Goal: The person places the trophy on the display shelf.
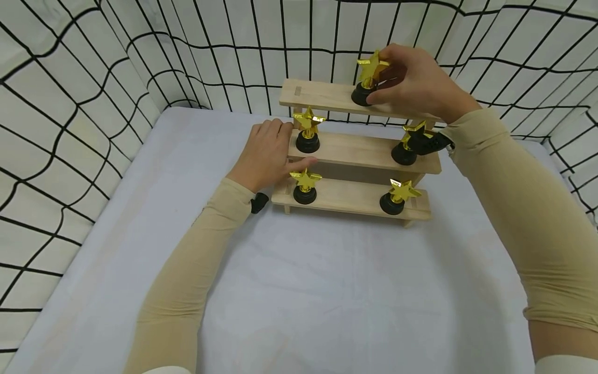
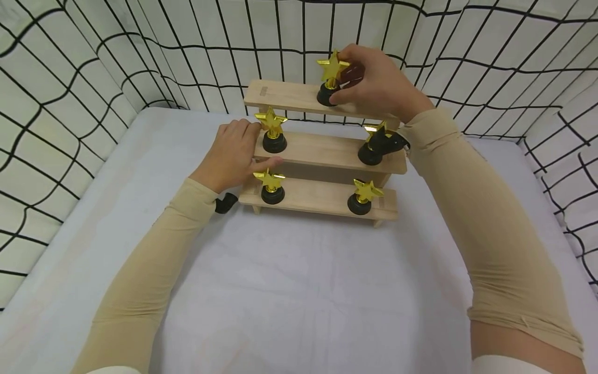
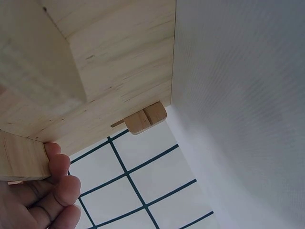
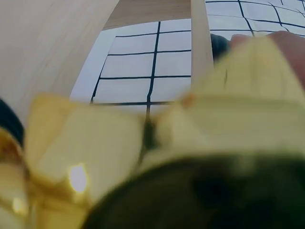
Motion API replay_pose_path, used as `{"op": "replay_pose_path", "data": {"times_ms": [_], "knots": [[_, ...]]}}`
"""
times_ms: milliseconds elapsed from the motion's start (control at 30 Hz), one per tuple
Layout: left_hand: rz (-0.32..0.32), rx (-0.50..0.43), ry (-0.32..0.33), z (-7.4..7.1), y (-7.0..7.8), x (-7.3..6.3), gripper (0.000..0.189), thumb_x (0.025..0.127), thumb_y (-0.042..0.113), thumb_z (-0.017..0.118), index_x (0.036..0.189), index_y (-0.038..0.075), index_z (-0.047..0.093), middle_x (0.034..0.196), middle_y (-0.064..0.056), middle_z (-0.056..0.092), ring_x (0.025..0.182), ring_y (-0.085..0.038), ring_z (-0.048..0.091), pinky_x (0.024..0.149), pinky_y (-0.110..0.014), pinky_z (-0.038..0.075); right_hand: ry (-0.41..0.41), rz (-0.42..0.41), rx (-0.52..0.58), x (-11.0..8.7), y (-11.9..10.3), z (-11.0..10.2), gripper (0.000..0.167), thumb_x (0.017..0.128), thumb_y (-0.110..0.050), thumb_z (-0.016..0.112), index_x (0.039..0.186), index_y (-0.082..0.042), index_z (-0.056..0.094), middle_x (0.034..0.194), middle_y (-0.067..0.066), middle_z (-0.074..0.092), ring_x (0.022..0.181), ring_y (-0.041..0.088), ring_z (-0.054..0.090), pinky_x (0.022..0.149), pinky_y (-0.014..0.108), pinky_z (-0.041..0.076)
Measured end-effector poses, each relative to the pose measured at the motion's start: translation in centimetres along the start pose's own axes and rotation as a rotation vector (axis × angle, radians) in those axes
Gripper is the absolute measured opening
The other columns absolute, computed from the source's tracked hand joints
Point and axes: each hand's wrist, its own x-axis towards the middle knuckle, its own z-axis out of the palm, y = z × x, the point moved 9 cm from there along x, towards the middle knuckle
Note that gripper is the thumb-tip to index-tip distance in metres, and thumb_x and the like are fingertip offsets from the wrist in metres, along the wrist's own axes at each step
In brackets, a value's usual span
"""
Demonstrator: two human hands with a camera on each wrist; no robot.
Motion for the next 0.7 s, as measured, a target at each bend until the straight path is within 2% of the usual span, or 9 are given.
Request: {"op": "replay_pose_path", "data": {"times_ms": [100, 200, 333, 433, 567, 700], "knots": [[0.003, 0.001, 0.007, -0.1, 0.1, 0.0, 0.088, 0.09, 0.075, 0.06, 0.135, -0.001, 0.055, 0.116, -0.018, 0.06, 0.111, -0.034, 0.054, 0.097, -0.048, 0.042, 0.017, 0.007, 0.007, -0.4, 0.3, -0.6, 0.064, 0.091, -0.033, 0.08, 0.147, -0.023, 0.051, 0.145, 0.01, 0.062, 0.13, 0.027, 0.063, 0.115, 0.045, 0.048], [0.008, -0.001, 0.016, -0.3, 0.1, -0.1, 0.088, 0.09, 0.075, 0.06, 0.134, -0.001, 0.056, 0.114, -0.018, 0.06, 0.11, -0.034, 0.054, 0.096, -0.048, 0.042, 0.045, -0.001, 0.027, -0.9, 0.7, -1.4, 0.062, 0.091, -0.034, 0.08, 0.146, -0.024, 0.052, 0.143, 0.01, 0.062, 0.126, 0.021, 0.063, 0.114, 0.041, 0.049], [0.017, -0.002, 0.028, -0.4, 0.2, -0.2, 0.087, 0.09, 0.075, 0.06, 0.133, -0.002, 0.057, 0.113, -0.018, 0.06, 0.108, -0.034, 0.055, 0.095, -0.048, 0.042, 0.074, -0.024, 0.055, -1.6, 0.9, -2.4, 0.056, 0.091, -0.033, 0.079, 0.142, -0.024, 0.055, 0.135, 0.003, 0.062, 0.115, 0.01, 0.061, 0.111, 0.033, 0.049], [0.019, -0.004, 0.031, -0.4, 0.2, -0.3, 0.086, 0.09, 0.074, 0.061, 0.132, -0.002, 0.057, 0.112, -0.018, 0.061, 0.107, -0.034, 0.055, 0.094, -0.048, 0.042, 0.093, -0.019, 0.059, -2.2, 1.1, -2.9, 0.054, 0.092, -0.033, 0.078, 0.141, -0.025, 0.056, 0.13, -0.003, 0.062, 0.112, 0.006, 0.059, 0.109, 0.03, 0.048], [0.01, -0.017, 0.017, -0.3, 0.0, -0.4, 0.085, 0.091, 0.071, 0.063, 0.133, -0.002, 0.056, 0.112, -0.018, 0.06, 0.106, -0.034, 0.054, 0.095, -0.049, 0.042, 0.12, 0.003, 0.063, -3.2, 1.5, -3.6, 0.051, 0.093, -0.035, 0.077, 0.139, -0.025, 0.057, 0.124, -0.01, 0.062, 0.112, 0.004, 0.058, 0.104, 0.026, 0.046], [-0.012, -0.052, -0.03, 0.0, -0.2, -0.4, 0.086, 0.092, 0.071, 0.061, 0.137, -0.001, 0.053, 0.116, -0.018, 0.059, 0.11, -0.034, 0.053, 0.099, -0.05, 0.04, 0.147, 0.026, 0.059, -4.4, 2.6, -4.1, 0.047, 0.094, -0.037, 0.075, 0.137, -0.024, 0.058, 0.12, -0.014, 0.061, 0.109, 0.001, 0.058, 0.096, 0.021, 0.044]]}}
